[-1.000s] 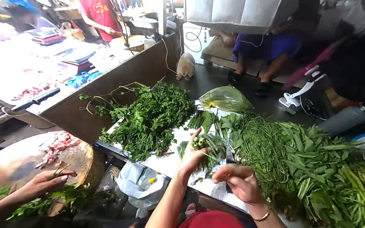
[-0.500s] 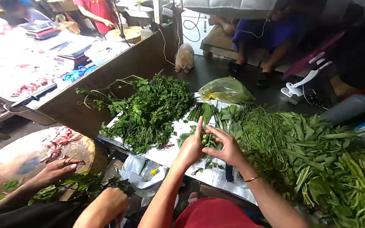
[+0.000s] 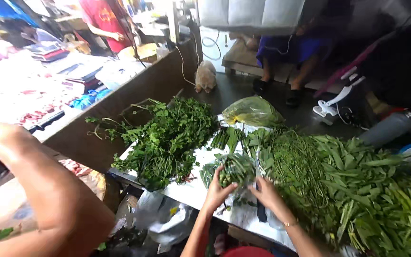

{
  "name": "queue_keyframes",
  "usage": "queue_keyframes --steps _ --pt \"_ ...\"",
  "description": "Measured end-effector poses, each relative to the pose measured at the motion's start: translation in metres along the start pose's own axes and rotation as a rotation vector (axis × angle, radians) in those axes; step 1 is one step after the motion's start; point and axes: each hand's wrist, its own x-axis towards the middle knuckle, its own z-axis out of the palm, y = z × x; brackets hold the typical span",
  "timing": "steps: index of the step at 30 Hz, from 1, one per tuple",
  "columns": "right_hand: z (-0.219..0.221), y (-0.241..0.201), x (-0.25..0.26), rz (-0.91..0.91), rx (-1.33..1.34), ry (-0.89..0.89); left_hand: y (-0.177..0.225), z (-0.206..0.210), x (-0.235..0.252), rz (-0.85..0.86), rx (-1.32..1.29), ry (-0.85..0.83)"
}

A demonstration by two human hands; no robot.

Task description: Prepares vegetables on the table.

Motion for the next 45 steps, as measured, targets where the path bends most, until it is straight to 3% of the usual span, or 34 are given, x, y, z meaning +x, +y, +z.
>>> queue_keyframes --steps 2,5,12,14,17,20,24,28,31,35,45 --pt "0.023 0.036 -0.007 0.183 -0.179 -0.053 -0.006 0.000 -0.002 -0.075 -0.106 0.000" --pt "0.055 0.065 -0.002 0.250 -0.201 0.004 -0.005 0.001 0.001 -0.113 -0.164 -0.078" --pt "0.050 0.053 -0.010 0.321 -0.135 0.113 0.027 0.008 0.006 0.023 -0.088 -0.159" --pt "0.030 0.042 -0.036 0.266 0.059 0.167 0.034 0.008 0.003 0.082 -0.029 -0.161" --pt "0.016 0.042 -0.066 -0.041 0.386 0.305 0.043 0.005 0.004 0.148 0.049 -0.158" --pt "0.004 0.035 -0.070 -0.128 0.612 0.234 0.045 0.007 0.008 0.194 0.139 -0.163" --pt "0.000 0.021 -0.058 -0.165 0.337 0.244 0.044 0.015 0.014 0.211 0.259 -0.163" --pt "-0.006 0.001 -0.053 -0.386 -0.032 0.373 0.049 0.023 0.012 0.195 0.323 -0.129" --pt "-0.014 -0.021 -0.053 -0.443 -0.196 0.391 0.052 0.028 0.008 0.213 0.362 -0.118" --pt "-0.017 -0.029 -0.049 -0.475 -0.291 0.485 0.059 0.031 0.003 0.176 0.380 -0.135" --pt "-0.023 -0.025 -0.051 -0.526 -0.326 0.507 0.067 0.036 -0.003 0.164 0.417 -0.159"
